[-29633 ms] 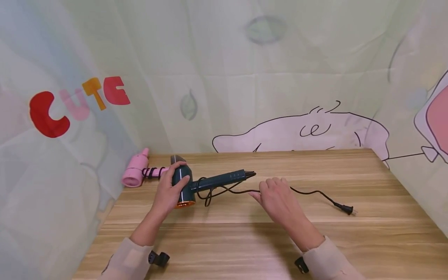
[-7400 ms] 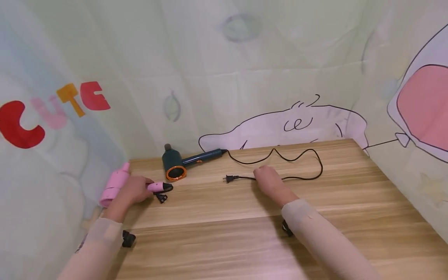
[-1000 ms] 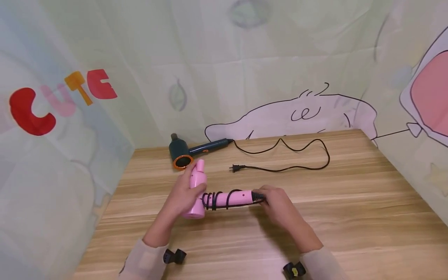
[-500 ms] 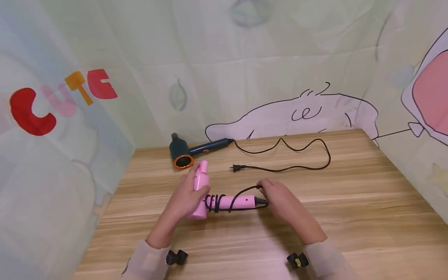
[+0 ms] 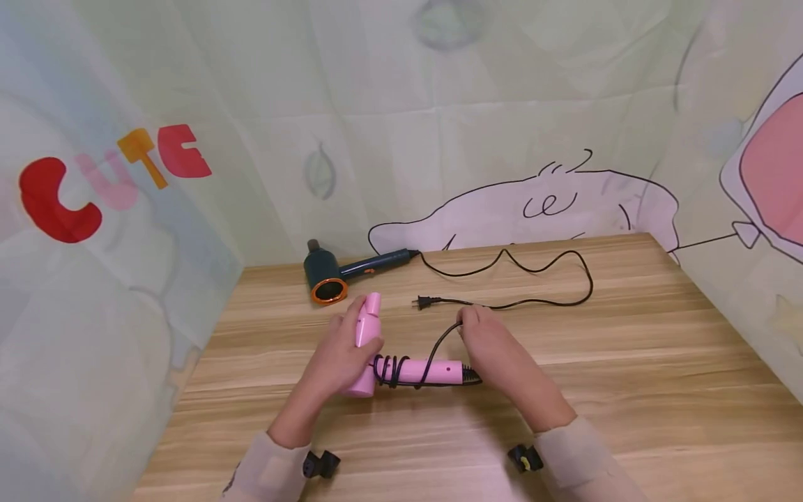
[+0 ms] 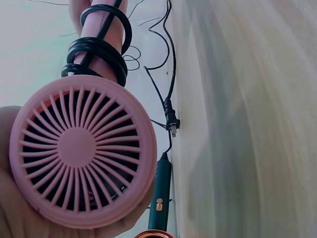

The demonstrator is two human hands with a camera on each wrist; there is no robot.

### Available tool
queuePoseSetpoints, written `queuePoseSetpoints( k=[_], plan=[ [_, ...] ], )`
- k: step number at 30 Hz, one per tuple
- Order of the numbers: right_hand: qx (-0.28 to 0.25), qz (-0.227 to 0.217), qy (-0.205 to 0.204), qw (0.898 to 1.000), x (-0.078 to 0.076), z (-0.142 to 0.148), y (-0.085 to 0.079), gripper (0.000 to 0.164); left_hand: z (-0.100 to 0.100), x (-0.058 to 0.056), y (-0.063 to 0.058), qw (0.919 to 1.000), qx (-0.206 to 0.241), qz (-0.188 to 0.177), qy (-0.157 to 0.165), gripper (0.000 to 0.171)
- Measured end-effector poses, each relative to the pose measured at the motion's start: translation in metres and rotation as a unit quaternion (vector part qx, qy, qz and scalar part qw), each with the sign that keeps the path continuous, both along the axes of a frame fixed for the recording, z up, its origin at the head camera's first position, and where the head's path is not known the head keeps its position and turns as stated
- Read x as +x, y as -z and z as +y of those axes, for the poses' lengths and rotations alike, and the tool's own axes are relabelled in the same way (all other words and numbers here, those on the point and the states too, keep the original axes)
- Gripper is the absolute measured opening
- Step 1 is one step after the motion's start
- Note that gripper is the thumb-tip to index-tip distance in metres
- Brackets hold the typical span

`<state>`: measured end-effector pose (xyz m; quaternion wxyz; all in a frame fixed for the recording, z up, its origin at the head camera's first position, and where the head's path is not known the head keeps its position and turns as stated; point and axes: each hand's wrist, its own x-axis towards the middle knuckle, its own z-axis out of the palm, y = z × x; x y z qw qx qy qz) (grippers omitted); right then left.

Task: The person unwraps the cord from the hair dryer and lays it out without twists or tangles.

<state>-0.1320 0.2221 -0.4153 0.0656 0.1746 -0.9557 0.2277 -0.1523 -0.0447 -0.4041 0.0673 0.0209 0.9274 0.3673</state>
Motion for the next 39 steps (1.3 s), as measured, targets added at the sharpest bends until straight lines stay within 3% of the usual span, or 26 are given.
queuePoseSetpoints(
  k=[5,11,21,27,31,39],
  plan=[
    [0.068,0.086,-0.018,0.994,-0.001,-0.003,-0.002,0.016,0.002,0.0,0.004,0.9999,-0.006,-0.008,0.002,0.086],
    [0.16,0.19,-0.031,0.968,-0.001,-0.006,-0.006,0.026,0.003,-0.001,0.006,0.9999,-0.004,-0.011,-0.001,0.086],
    [0.198,0.281,-0.026,0.939,0.011,-0.016,-0.019,0.036,0.0,-0.006,0.007,0.9995,-0.006,-0.012,-0.028,0.083],
    [0.165,0.309,-0.053,0.935,0.02,-0.022,-0.019,0.049,-0.009,-0.012,0.006,0.9988,-0.014,-0.013,-0.046,0.084],
    [0.154,0.313,-0.05,0.936,0.027,-0.025,-0.02,0.061,-0.015,-0.018,0.003,0.9982,-0.014,-0.004,-0.059,0.086],
    [0.17,0.311,-0.049,0.934,0.034,-0.028,-0.013,0.061,-0.021,-0.021,-0.005,0.9973,-0.003,0.013,-0.072,0.085]
  ],
)
